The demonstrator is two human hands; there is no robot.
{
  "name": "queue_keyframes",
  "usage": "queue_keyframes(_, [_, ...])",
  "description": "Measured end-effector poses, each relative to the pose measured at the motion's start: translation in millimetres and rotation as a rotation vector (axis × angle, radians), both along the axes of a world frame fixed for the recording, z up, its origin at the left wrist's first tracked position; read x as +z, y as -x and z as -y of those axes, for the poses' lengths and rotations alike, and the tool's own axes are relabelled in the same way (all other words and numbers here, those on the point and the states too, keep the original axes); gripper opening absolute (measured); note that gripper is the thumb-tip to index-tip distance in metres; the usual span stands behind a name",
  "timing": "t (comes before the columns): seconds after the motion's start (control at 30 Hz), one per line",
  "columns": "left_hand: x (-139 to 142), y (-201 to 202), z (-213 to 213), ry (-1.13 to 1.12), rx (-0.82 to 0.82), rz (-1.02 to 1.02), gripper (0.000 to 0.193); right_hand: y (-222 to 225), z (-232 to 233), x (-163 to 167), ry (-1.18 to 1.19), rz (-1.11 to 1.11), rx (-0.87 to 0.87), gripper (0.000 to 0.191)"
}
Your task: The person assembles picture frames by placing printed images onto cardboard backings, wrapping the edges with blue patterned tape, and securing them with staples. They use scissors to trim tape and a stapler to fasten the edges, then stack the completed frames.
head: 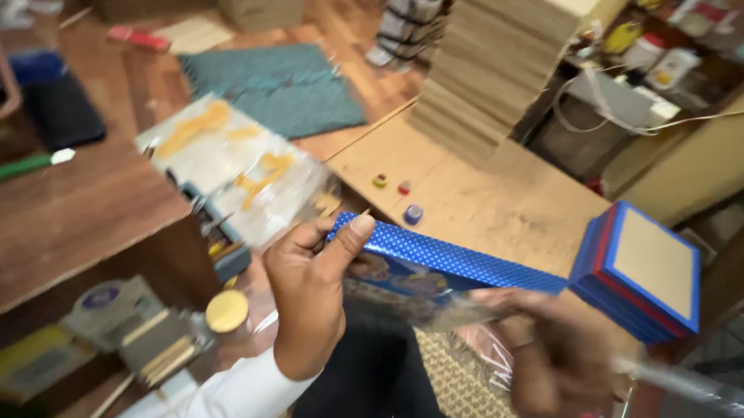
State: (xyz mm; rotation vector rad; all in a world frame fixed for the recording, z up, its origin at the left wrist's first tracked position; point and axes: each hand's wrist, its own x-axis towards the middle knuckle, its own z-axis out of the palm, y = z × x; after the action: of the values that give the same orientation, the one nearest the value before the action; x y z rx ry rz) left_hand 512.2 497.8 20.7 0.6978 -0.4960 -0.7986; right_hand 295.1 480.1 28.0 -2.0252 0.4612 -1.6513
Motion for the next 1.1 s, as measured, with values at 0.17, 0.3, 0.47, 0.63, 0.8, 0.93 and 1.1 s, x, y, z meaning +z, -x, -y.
queue_keyframes(0.17, [-48,-10,-3,-0.17,0.035,0.085,0.017,-30,-4,-44,0.072,-0.322,0.226,0.021])
queue_keyframes(0.3, [-62,-17,-3,-0.216,0.016,0.168,0.02,-41,4,-39,0.095,-0.471,0.235,0.018])
queue_keyframes(0.47, [-63,-22,-7,-0.204,0.013,0.243,0.019,-47,7,-20,0.169,-0.582,0.225,0.017])
queue_keyframes(0.63, [-54,-29,-14,-0.3,-0.035,0.319,0.02,-33,10,-13,0.103,-0.608,0.188,0.008])
queue_keyframes(0.8, [-30,-32,-28,-0.159,0.161,0.671,0.049,-19,11,-23,0.055,-0.546,0.205,0.005])
queue_keyframes(0.93, [-1,-36,-32,0.108,0.566,1.508,0.044,-20,10,-27,0.048,-0.523,0.217,0.01])
queue_keyframes(1.1, [23,-29,16,-0.098,-0.341,1.622,0.039,-25,5,-28,0.052,-0.539,0.24,0.009])
